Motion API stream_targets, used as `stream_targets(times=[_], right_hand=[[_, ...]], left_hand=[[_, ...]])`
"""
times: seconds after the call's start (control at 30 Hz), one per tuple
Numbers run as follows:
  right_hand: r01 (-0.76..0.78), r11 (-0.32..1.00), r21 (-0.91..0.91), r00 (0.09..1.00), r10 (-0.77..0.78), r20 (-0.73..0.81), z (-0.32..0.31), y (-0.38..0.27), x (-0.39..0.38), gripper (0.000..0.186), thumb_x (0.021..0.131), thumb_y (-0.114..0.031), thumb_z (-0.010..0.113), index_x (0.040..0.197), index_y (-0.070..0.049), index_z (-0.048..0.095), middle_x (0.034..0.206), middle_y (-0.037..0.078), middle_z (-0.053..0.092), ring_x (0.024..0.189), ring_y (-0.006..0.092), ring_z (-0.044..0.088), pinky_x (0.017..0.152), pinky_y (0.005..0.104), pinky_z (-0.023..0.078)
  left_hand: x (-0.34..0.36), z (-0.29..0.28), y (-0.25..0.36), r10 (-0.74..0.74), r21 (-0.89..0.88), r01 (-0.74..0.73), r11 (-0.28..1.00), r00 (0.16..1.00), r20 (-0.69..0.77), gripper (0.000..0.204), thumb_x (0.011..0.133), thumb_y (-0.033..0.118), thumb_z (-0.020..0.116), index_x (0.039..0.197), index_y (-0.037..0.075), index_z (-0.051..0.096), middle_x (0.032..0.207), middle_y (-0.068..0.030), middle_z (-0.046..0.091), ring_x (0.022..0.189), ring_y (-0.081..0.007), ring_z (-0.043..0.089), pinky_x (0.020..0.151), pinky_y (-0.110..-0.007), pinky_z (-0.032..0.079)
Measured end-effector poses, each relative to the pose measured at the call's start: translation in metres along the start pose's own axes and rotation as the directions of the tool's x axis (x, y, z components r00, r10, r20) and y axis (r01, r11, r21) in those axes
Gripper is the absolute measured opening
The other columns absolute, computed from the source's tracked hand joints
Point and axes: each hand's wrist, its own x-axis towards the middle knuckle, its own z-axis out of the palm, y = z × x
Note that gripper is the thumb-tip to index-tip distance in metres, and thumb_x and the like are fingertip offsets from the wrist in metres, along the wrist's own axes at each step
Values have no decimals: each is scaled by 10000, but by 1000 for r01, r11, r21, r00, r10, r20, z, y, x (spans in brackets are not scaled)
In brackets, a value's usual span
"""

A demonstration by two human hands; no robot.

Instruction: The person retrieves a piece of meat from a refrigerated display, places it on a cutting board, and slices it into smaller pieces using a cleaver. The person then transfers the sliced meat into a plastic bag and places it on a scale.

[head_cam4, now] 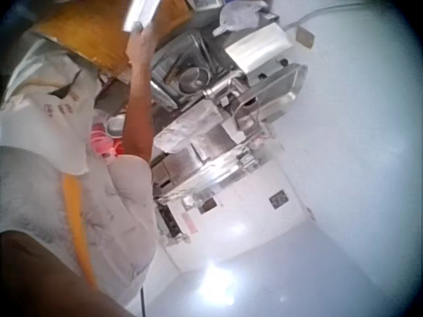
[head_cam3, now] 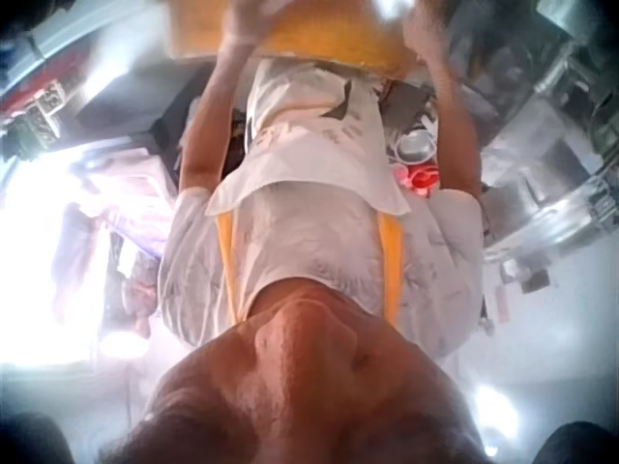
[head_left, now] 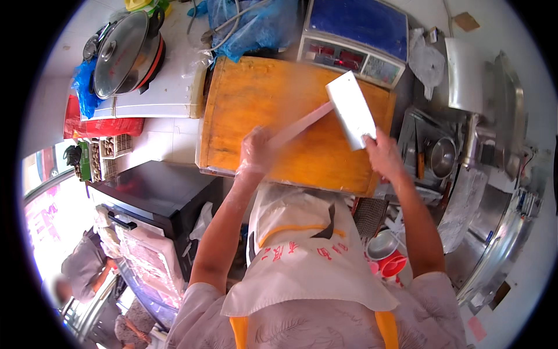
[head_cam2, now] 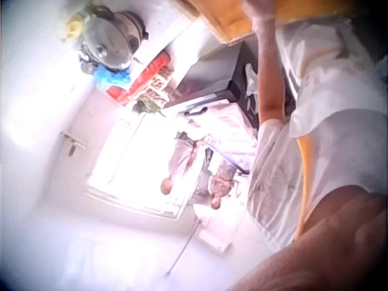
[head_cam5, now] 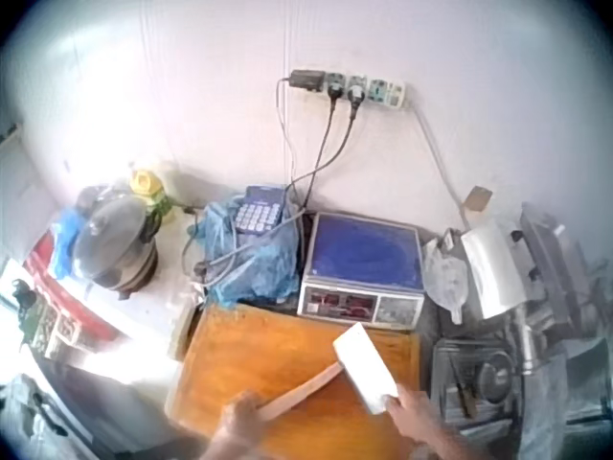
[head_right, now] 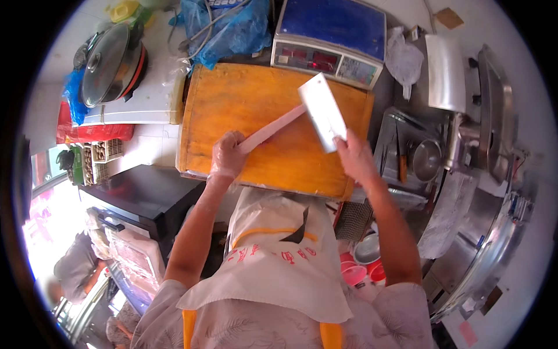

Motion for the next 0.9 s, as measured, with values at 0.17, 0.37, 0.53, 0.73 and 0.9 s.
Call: stream_targets(times=[0.17, 0.37, 0.53, 0.73, 0.9], right_hand=[[83, 990, 112, 992, -92, 86, 12, 2, -14, 331, 1066, -303, 609, 1073, 26, 572, 802, 292, 653, 715, 440, 678, 668, 493, 507], [-41, 961, 275, 980, 93, -177, 4, 51, -43, 353, 1069, -332, 629, 1084, 20, 600, 700, 137, 650, 567, 188, 638, 544, 353, 493], [-21, 618, 786, 934, 293, -206, 62, 112, -154, 294, 1073, -333, 642, 972, -57, 623, 651, -17, 548, 509, 73, 501, 467, 273, 383], [31, 537, 843, 791, 502, -349, 202, 166, -170, 333, 1035, -334, 716, 887, -73, 572, 643, -44, 497, 519, 47, 453, 472, 257, 351], [104, 467, 878, 760, 531, -373, 253, 189, -180, 378, 1016, -344, 743, 825, -69, 566, 615, -38, 481, 497, 58, 441, 449, 267, 324]], left_hand=[[6, -4, 2, -7, 79, 2, 997, 998, 64, 91, 819, 74, 783, 841, 41, 701, 831, -177, 678, 783, -345, 693, 705, -405, 534], [22, -7, -9, 77, 438, -111, 892, 992, 96, 294, 773, 220, 852, 970, 48, 717, 996, -183, 736, 934, -363, 722, 831, -443, 565], [47, -34, -18, -122, 354, 23, 935, 958, 259, 528, 757, 274, 873, 1203, 60, 689, 1137, -178, 750, 1088, -343, 719, 936, -437, 563], [56, -31, -23, 110, 433, -256, 864, 936, 333, 557, 785, 273, 867, 1253, 33, 687, 1193, -174, 747, 1127, -342, 713, 978, -419, 548], [61, -33, -31, 158, 369, -288, 884, 925, 345, 480, 765, 269, 858, 1160, 30, 725, 1125, -227, 741, 1073, -387, 712, 938, -444, 555]])
